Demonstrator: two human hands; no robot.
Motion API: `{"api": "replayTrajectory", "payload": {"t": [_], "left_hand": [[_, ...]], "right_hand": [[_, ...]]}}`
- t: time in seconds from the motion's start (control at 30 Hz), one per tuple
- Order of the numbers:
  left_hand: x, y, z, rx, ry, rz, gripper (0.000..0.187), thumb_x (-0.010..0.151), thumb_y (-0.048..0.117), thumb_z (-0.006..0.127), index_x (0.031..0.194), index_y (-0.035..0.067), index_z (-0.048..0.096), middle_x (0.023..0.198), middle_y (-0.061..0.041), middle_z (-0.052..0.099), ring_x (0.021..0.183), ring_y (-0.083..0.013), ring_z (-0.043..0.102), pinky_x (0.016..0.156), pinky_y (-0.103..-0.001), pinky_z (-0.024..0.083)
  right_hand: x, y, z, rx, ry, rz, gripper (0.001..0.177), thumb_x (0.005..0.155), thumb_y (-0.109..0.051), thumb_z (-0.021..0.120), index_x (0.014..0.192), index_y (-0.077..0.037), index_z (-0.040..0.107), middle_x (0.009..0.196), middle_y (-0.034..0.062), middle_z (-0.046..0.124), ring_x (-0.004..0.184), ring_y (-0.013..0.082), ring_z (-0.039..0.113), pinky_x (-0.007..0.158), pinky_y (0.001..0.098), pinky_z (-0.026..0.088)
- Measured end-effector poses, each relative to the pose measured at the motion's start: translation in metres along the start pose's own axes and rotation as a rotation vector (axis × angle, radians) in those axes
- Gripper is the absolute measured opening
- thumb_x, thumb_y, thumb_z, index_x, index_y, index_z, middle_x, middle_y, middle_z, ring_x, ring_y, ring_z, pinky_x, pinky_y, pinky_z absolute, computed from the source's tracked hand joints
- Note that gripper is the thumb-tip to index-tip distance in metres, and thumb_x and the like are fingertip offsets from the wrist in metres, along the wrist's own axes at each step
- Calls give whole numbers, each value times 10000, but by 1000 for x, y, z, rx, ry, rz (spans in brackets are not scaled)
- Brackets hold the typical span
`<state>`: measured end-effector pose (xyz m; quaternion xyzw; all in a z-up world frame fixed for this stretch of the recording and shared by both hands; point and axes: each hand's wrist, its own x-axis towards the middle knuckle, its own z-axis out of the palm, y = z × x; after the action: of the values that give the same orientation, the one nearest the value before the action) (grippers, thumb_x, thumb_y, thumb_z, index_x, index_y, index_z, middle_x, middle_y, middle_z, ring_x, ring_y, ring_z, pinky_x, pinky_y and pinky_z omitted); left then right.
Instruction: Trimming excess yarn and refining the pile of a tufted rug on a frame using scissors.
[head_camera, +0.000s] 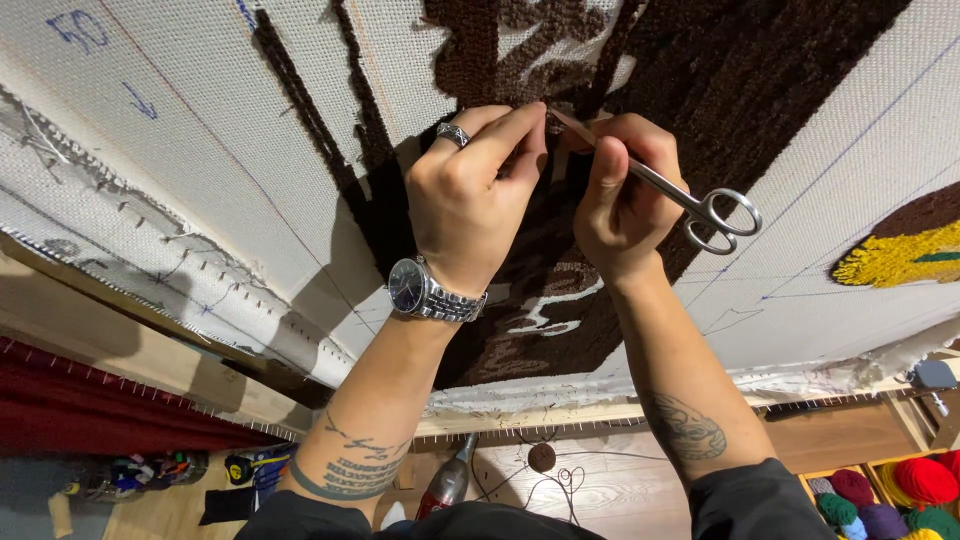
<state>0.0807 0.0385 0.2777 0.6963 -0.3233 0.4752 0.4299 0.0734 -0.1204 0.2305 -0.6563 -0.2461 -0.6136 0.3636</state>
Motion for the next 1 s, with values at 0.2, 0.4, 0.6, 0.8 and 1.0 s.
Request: {"api": "replayTrajectory", "payload": {"t": [0.2,0.4,0.6,0.8,1.0], "left_hand": [[-2,-3,1,-17,-17,-24,198,888,31,803,1083,62,783,1040,-93,775,828,-207,777,731,-280,640],[-1,-4,0,-25,-14,-2,272,859,-4,775,1125,53,777,1074,-110,768,859,-223,777,762,-298,637],[0,-4,1,-23,19,-8,143,903,46,814,1042,64,785,999,-89,781,743,-192,763,669,-276,620],[-1,-6,2,-8,-28,-17,119,900,52,805,1019,48,794,989,-90,792,670,-157,749,592,-251,589],[-3,-5,-7,-69,-3,47,124,940,41,798,1060,47,770,1033,-97,778,759,-168,767,665,-254,612]], "right_hand": [[5,-4,4,-25,-52,16,178,1192,-146,559,1206,31,571,1093,129,710,870,169,715,772,293,591],[15,-4,7,-229,-109,-165,70,1174,-26,597,1211,30,576,1102,155,692,864,225,694,752,304,576],[-2,12,5,85,55,9,230,1196,-220,525,1163,6,545,1029,96,678,798,149,679,733,253,550],[1,10,4,-24,37,-33,297,1183,-256,526,1142,37,556,1025,130,664,800,168,635,726,270,534],[-3,13,5,52,72,-24,280,1190,-248,522,1128,24,544,1022,128,660,817,178,645,743,284,543]]}}
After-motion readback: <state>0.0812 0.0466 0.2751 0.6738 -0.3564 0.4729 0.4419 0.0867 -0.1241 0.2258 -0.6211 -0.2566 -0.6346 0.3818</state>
